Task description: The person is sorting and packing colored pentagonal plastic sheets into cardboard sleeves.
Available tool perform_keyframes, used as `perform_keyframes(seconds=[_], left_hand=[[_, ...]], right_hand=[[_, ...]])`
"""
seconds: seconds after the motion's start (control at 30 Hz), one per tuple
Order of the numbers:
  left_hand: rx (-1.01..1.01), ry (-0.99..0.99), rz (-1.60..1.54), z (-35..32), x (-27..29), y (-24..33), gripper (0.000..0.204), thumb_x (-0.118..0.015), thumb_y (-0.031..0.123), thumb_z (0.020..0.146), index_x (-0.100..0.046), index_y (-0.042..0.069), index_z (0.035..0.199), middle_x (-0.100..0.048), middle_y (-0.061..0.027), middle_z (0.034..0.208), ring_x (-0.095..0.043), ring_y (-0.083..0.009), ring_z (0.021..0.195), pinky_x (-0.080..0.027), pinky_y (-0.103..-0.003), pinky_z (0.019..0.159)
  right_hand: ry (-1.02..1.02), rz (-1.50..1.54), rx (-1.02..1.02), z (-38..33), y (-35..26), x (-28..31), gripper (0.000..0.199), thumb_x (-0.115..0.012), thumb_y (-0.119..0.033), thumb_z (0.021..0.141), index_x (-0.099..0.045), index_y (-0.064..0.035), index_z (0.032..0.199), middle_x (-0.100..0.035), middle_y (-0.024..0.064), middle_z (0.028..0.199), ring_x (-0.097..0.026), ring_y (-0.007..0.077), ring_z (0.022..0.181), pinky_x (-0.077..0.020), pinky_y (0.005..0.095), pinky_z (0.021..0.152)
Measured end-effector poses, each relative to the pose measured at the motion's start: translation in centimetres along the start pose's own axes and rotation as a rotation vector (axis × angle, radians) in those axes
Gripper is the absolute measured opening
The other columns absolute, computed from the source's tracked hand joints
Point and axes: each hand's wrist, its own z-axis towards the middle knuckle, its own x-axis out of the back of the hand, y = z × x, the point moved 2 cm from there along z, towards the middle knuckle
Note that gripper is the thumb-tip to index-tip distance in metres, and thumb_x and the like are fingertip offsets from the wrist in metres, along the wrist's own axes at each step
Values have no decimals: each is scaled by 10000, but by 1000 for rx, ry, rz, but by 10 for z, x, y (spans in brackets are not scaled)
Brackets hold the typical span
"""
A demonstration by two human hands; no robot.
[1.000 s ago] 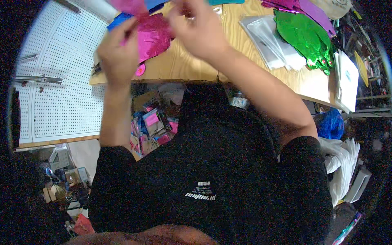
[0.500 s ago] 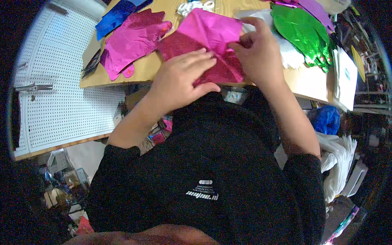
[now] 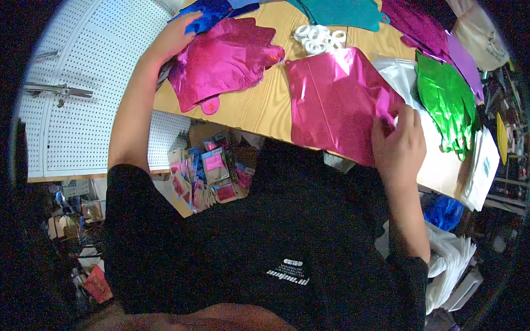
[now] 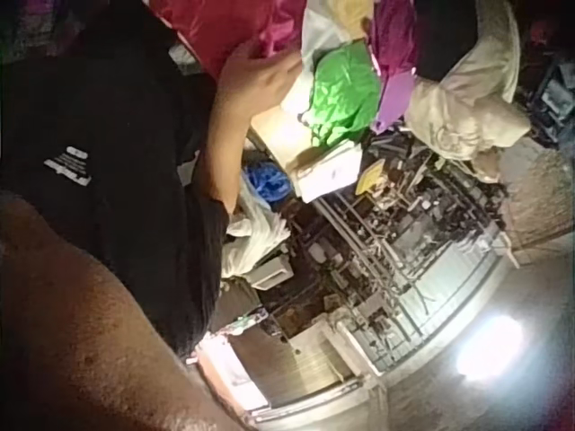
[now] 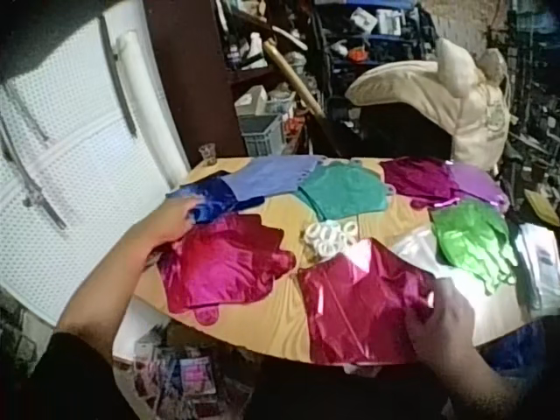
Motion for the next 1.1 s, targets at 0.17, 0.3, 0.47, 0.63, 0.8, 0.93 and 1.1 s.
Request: perform_keyframes(seconds=[0.17,0.3,0.47,0.63,0.8,0.93,1.1], left_hand=[[59,-211,-22,7,-20,-8,428,-656,165,981,-634,93,1402,-702,-208,1277,-674,-401,1159,-537,-456,1007],[120,-316,96,15,-21,-9,439,-649,186,989,-623,88,1416,-709,-222,1226,-687,-421,1081,-549,-479,956],[172,-317,127,21,-7,-18,289,-653,216,996,-712,61,1233,-744,-211,1081,-709,-412,970,-561,-484,865],[327,-194,-95,26,-5,-18,209,-723,235,943,-773,37,985,-763,-183,915,-727,-352,834,-562,-436,781],[540,-189,-184,24,-1,-37,233,-813,255,860,-790,49,967,-768,-154,855,-720,-261,761,-547,-373,749],[689,-442,-179,44,5,-23,283,-829,280,867,-792,35,1005,-786,-148,889,-734,-223,799,-552,-345,760],[562,-342,-213,37,20,-14,198,-761,197,946,-737,10,885,-730,-93,826,-645,-215,714,-542,-377,678]], right_hand=[[96,-1,33,14,-11,18,360,-831,-58,796,-610,4,1073,-622,159,994,-613,374,947,-510,442,868],[52,129,105,36,-36,28,351,-831,-47,786,-608,7,1052,-617,160,999,-609,367,959,-502,449,868],[-123,290,318,73,-75,24,350,-836,-51,785,-613,7,1049,-620,167,995,-609,370,954,-497,462,853],[-141,417,605,122,-127,-30,336,-827,-73,805,-634,7,1068,-643,181,1032,-622,397,1001,-509,474,894],[-234,523,778,181,-190,-121,396,-790,-200,866,-654,8,1174,-681,224,1181,-626,406,1172,-508,467,1027],[-147,511,759,222,-225,-203,435,-779,-246,863,-676,-8,1214,-691,215,1162,-636,402,1164,-503,457,1062],[-370,349,647,237,-250,-235,532,-734,-397,894,-688,-33,1278,-669,193,1246,-626,380,1208,-489,485,1081]])
